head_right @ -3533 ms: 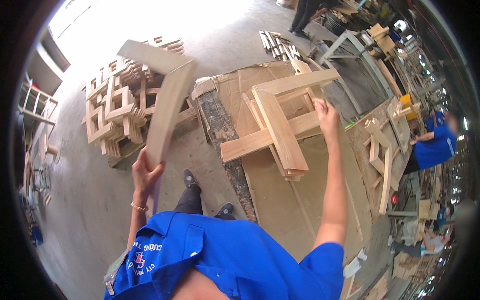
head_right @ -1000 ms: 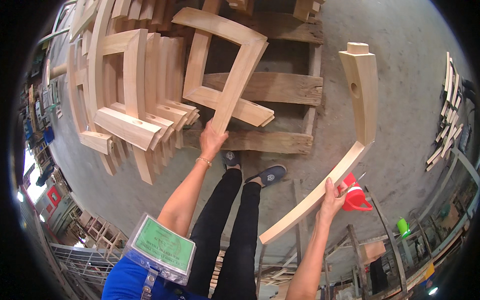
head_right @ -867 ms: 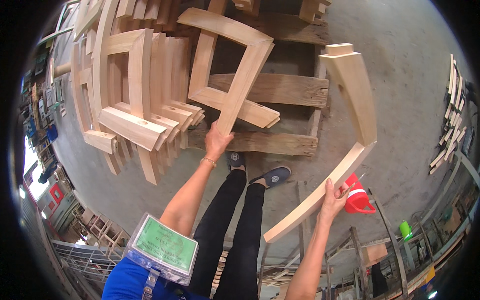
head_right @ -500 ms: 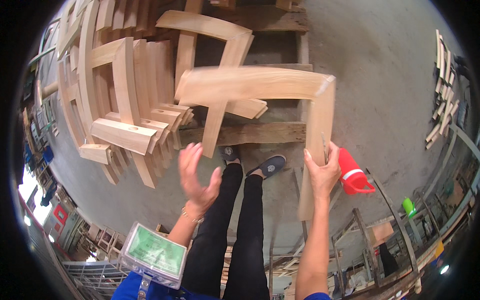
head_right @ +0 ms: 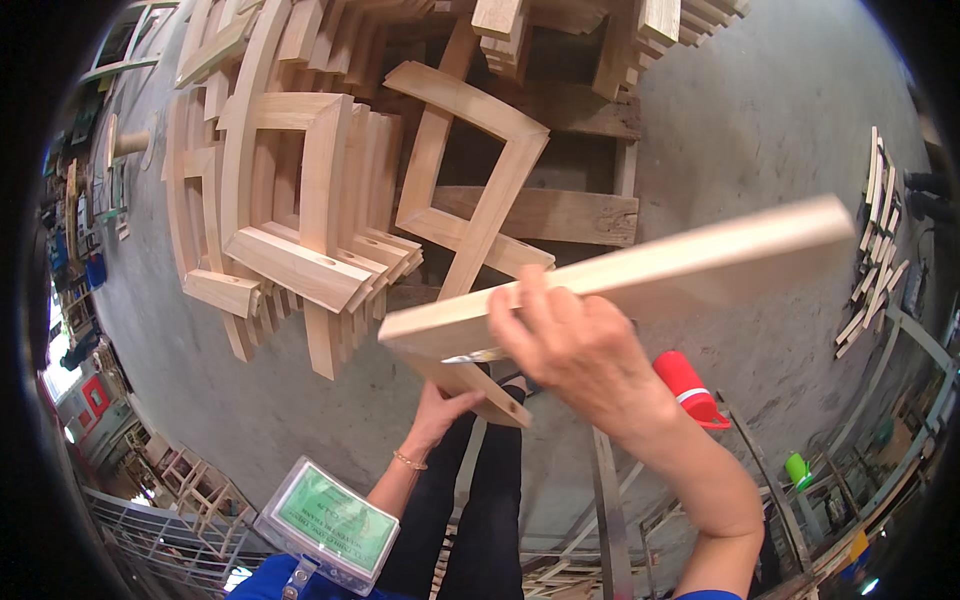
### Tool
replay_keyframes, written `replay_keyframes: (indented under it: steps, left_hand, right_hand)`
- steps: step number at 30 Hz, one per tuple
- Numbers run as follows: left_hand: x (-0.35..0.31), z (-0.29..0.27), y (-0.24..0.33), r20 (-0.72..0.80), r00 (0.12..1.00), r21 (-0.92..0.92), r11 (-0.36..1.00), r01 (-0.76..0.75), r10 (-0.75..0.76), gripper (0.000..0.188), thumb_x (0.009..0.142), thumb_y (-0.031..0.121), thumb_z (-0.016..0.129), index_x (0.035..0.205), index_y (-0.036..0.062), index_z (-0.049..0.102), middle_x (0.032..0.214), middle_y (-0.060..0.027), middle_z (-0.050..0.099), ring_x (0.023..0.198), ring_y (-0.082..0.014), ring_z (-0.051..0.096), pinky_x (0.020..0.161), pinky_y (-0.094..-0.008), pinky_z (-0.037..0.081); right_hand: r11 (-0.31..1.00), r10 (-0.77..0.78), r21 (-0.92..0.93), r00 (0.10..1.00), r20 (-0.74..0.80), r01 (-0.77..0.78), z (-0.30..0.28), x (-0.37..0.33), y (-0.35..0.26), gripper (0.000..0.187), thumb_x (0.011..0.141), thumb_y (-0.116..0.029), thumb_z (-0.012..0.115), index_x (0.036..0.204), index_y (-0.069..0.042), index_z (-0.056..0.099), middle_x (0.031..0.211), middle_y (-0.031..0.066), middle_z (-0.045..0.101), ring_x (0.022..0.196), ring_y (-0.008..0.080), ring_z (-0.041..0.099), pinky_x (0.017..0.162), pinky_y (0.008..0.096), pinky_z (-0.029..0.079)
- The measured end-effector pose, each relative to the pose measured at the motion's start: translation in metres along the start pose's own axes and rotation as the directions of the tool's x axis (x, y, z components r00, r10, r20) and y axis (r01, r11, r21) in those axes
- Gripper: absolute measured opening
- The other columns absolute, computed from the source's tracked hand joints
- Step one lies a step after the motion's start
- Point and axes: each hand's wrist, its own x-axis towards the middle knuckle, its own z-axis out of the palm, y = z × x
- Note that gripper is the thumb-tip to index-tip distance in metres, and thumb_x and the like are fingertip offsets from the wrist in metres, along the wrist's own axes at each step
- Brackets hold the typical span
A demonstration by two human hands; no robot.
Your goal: The person assembles wooden frames by joining two L-shaped pieces at right angles to form square frames. They repeatedly pick up pieces, align them, and place the completed frames into a growing stack on the floor.
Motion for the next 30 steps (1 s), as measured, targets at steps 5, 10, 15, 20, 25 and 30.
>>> replay_keyframes:
  steps: [5, 10, 15, 20, 25, 30]
  left_hand:
    - [-0.033, 0.003, -0.014, 0.236, 0.968, -0.144, 0.982, 0.124, -0.088, 0.054, 0.077, 0.006, 0.074, 0.125, 0.0015, 0.049, 0.119, -0.0065, 0.055, 0.109, -0.0142, 0.053, 0.092, -0.0286, 0.046]
    - [-0.031, 0.03, 0.005, 0.105, 0.993, -0.222, 0.975, -0.022, 0.047, 0.042, 0.081, 0.012, 0.072, 0.119, 0.0022, 0.055, 0.111, -0.0034, 0.06, 0.1, -0.0106, 0.055, 0.084, -0.0257, 0.046]
    - [0.002, 0.043, 0.017, 0.083, 0.983, -0.27, 0.953, -0.137, 0.165, 0.042, 0.08, 0.015, 0.071, 0.115, 0.0002, 0.053, 0.107, -0.0054, 0.057, 0.098, -0.0121, 0.054, 0.084, -0.0275, 0.045]
    - [0.026, 0.047, 0.017, 0.062, 0.983, -0.371, 0.919, -0.137, 0.172, 0.037, 0.081, 0.013, 0.069, 0.112, 0.0002, 0.054, 0.098, -0.0037, 0.06, 0.088, -0.0108, 0.057, 0.077, -0.0252, 0.047]
    - [0.032, 0.036, 0.027, -0.002, 0.984, -0.411, 0.897, -0.161, 0.176, 0.032, 0.083, 0.014, 0.069, 0.108, -0.0011, 0.056, 0.098, -0.0039, 0.061, 0.088, -0.0096, 0.057, 0.078, -0.0254, 0.048]
    - [0.069, 0.032, 0.044, 0.002, 0.976, -0.373, 0.906, -0.2, 0.217, 0.035, 0.085, 0.018, 0.066, 0.112, -0.0009, 0.054, 0.101, -0.0047, 0.06, 0.091, -0.0108, 0.058, 0.079, -0.0269, 0.049]
  right_hand:
    - [0.986, -0.16, 0.045, 0.985, -0.06, 0.163, -0.006, 0.039, -0.006, 0.04, 0.076, -0.015, 0.059, 0.117, -0.015, 0.058, 0.12, 0.008, 0.058, 0.052, 0.0053, 0.046, 0.042, 0.0174, 0.036]
    - [0.938, 0.09, 0.347, 0.968, -0.233, -0.004, -0.018, 0.048, -0.005, 0.046, 0.077, -0.011, 0.06, 0.123, -0.015, 0.059, 0.125, 0.0123, 0.057, 0.05, 0.0044, 0.048, 0.041, 0.0194, 0.039]
    - [0.775, 0.398, 0.53, 0.917, 0.016, -0.346, 0.037, -0.025, -0.015, 0.043, 0.081, -0.008, 0.058, 0.124, -0.012, 0.057, 0.103, 0.0077, 0.066, 0.062, 0.0227, 0.06, 0.057, 0.0323, 0.048]
    - [0.318, 0.534, 0.569, 0.639, 0.554, -0.758, 0.092, -0.056, -0.024, 0.028, 0.091, -0.025, 0.052, 0.118, -0.021, 0.058, 0.074, 0.0181, 0.062, 0.075, 0.0368, 0.062, 0.064, 0.0428, 0.046]
    - [0.297, 0.653, 0.583, 0.606, 0.453, -0.756, 0.115, -0.037, -0.041, 0.013, 0.088, -0.019, 0.052, 0.098, -0.014, 0.06, 0.072, 0.0183, 0.061, 0.073, 0.0387, 0.061, 0.06, 0.0446, 0.045]
    - [0.276, 0.697, 0.623, 0.598, 0.395, -0.732, 0.152, -0.012, -0.028, 0.012, 0.089, -0.019, 0.051, 0.092, -0.012, 0.06, 0.071, 0.0193, 0.061, 0.072, 0.0397, 0.061, 0.059, 0.0463, 0.044]
